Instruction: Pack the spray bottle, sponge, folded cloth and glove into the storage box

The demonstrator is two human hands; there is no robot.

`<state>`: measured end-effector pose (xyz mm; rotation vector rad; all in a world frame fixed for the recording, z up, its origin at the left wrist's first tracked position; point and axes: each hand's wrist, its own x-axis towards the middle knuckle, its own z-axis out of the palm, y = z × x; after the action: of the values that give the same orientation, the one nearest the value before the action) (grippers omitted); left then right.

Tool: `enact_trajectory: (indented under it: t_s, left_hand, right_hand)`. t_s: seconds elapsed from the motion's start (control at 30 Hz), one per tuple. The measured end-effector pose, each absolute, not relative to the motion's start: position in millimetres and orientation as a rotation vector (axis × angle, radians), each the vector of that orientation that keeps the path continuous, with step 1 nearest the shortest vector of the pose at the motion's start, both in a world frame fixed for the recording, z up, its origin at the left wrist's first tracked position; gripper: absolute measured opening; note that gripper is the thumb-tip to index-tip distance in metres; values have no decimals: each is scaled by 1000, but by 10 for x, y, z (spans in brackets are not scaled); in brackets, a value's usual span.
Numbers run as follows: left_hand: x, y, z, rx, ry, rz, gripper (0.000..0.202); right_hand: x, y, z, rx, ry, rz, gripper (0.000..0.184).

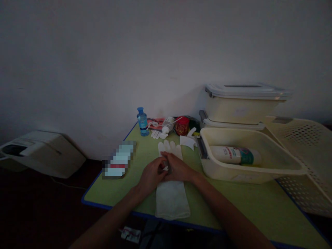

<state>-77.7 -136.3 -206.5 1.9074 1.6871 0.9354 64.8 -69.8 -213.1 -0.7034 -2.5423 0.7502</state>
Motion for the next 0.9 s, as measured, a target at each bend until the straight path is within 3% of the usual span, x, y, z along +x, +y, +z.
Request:
enact_trajectory:
  t_s: [0.1, 0.23, 0.33, 0.43, 0.57, 0.63, 0.9]
  left_hand:
    - [-783, -1377, -2048, 1878, 1642, 919, 32]
    - [-815, -1388, -2007, 1974, 1539, 835, 5]
    - [-863, -1389, -1997, 2052, 1432, 800, 20]
    - [-920, -1406, -2028, 2097, 1316, 795, 21]
    - [-976, -1472, -2103, 2233, 1274, 754, 17]
    - [-990, -1508, -2124, 2313, 1289, 740, 19]
    - [-1041, -1531, -2116, 2479, 1277, 724, 27]
  right_hand:
    - [666, -695, -2125, -684, -2519, 801, 100]
    - [693, -704, -2102, -681, -2519, 849, 104]
    - [726, -712, -2038, -671, -2533, 904, 102]
    - [738, -733, -1919, -639, -2529, 889, 85]
    - [717, -878, -1698, -583, -2619, 681, 34]
    - [726, -1028, -1601, -552, -2717, 565, 20]
    - [1002, -1633, -1612, -474, -3081, 228, 28]
